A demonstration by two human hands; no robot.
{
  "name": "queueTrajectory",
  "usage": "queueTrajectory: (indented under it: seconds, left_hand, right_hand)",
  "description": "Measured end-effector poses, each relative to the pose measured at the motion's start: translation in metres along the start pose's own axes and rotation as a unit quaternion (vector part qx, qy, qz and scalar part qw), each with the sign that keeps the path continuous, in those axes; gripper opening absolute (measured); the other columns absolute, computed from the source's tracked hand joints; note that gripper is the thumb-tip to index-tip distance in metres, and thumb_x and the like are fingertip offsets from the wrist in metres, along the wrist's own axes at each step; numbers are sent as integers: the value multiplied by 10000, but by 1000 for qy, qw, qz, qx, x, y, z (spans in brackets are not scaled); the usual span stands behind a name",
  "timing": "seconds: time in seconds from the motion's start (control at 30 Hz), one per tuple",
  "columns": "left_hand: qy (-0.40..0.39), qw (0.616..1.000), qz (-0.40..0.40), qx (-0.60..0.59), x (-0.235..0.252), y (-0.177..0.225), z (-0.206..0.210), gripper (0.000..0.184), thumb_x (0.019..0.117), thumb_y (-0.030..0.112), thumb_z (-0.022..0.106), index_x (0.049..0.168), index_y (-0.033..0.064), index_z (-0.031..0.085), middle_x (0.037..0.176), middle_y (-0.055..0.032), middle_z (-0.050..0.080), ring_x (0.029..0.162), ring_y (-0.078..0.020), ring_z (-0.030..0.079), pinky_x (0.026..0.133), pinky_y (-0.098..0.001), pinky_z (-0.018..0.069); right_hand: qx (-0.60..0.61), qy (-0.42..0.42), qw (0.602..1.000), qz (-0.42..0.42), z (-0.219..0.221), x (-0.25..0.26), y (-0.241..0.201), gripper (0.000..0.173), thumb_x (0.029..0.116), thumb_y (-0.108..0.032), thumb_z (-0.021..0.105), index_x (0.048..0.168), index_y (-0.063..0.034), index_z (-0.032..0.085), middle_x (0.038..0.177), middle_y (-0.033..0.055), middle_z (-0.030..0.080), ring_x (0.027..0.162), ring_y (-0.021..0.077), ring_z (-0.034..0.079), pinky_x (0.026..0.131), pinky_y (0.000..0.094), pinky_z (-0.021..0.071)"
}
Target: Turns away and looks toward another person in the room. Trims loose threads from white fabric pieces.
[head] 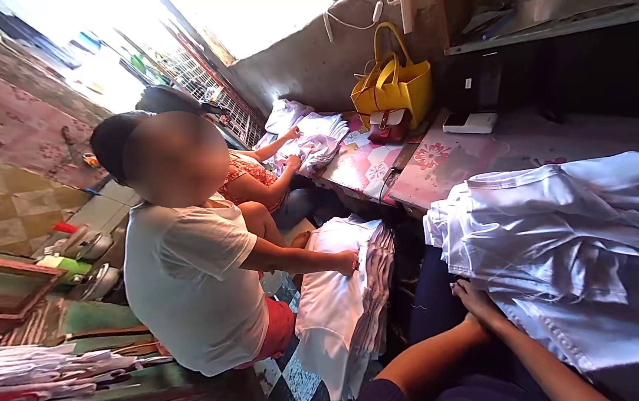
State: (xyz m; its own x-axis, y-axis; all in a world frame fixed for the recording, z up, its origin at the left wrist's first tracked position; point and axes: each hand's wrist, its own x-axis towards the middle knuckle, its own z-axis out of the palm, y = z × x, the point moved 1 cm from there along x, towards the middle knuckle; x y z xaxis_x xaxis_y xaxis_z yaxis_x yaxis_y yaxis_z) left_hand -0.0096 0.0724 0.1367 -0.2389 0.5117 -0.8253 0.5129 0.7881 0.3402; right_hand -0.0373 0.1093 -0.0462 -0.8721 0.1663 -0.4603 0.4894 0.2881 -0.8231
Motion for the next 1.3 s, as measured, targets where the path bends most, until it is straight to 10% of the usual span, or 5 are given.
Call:
queueTrajectory:
  seconds: [0.2, 1.07, 1.3]
  left_hand:
    - [186, 967, 171, -26, 148, -111, 98, 379, 999, 70, 602, 1331, -112, 588, 1373, -300, 594, 1334, -425, 535, 1159, -516, 370]
    - [195, 961, 196, -13, 148, -112, 98, 424, 966, 113, 663, 1332, -91, 599, 1370, -291, 600, 1334, -422, 536, 1151, -538, 370]
    - [72, 997, 19, -14, 51, -36, 37, 449, 1024, -4, 539, 1463, -74, 478, 1538, -221, 477, 1469, -315, 407, 1222, -401, 254]
  right_hand:
    - [-10, -11, 1000, -4, -1, 2, 2, 343, 1108, -152, 453, 1177, 139, 622, 1169, 312, 643, 1148, 401, 607, 1052, 520, 424]
    - [-18, -10, 1000, -6, -1, -4, 0, 333, 1106, -157, 461, 1186, 124, 621, 1169, 295, 646, 1142, 377, 613, 1048, 500, 430]
    - [-10, -6, 1000, -9, -2, -5, -1, 324, 1102, -149, 472, 1183, 127, 622, 1156, 300, 647, 1131, 379, 616, 1042, 497, 431]
